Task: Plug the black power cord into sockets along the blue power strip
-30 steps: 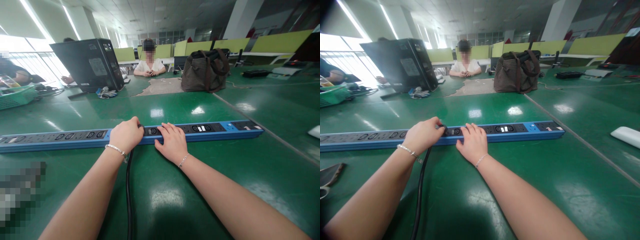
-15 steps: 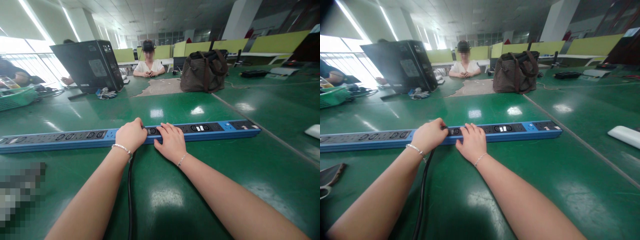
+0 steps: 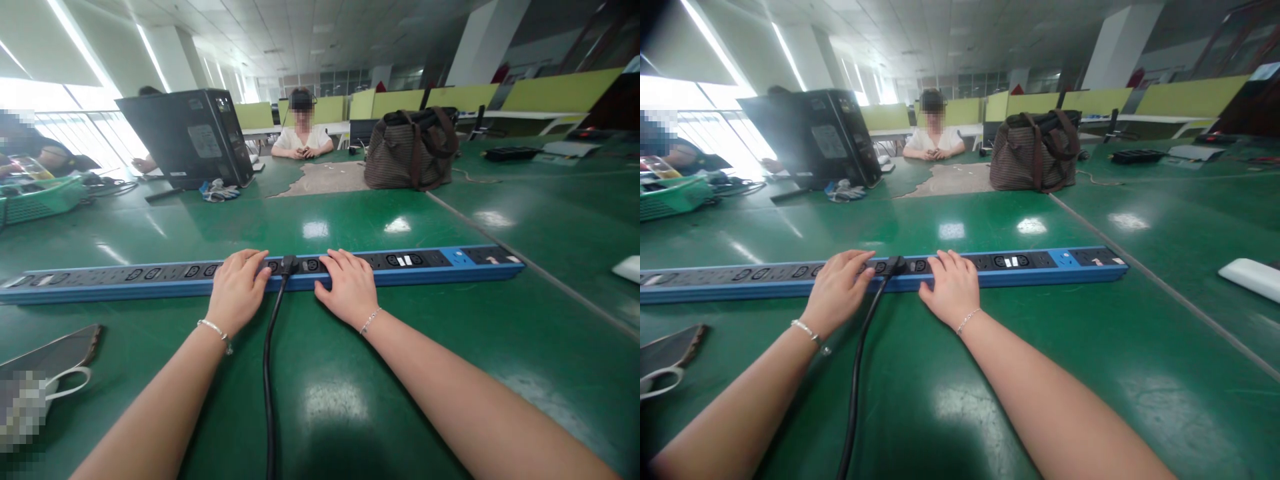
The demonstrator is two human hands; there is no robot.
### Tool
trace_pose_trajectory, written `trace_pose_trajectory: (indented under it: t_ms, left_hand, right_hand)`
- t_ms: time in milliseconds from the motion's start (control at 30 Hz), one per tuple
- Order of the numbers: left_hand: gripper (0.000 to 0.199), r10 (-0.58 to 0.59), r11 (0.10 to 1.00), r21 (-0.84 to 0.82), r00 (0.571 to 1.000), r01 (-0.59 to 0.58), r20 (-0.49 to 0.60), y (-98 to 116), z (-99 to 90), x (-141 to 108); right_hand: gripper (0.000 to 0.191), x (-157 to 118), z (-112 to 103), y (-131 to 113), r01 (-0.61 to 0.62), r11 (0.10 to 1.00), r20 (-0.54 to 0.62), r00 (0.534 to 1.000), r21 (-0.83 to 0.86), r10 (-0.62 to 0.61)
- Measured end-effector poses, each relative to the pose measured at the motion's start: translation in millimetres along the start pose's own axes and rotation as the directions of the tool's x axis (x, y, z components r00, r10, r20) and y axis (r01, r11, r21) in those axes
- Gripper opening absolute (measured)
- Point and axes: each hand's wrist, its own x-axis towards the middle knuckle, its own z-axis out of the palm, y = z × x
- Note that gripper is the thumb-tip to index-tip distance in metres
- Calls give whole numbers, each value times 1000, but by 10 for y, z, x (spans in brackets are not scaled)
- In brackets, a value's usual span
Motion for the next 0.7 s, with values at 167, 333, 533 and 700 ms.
trace_pose_trajectory:
  t_ms: [167,333,533,700]
  left_hand:
    - [53,68,991,109,994,-77,83,-82,129,-108]
    - [53,94,988,109,990,-106,107,-66,168,-49]
    - [47,111,989,84,990,-118,84,-93,163,-30]
    - [42,118,990,64,990,-123,81,-91,150,-29]
  right_hand:
    - [39,4,-46,17,10,999,-63,998,53,-7]
    - [30,4,-126,-286,-118,892,93,992,437,85]
    - [41,145,-55,-810,-803,39,784,590,595,192]
    - [43,302,-13,-912,-809,-80,799,551,582,242]
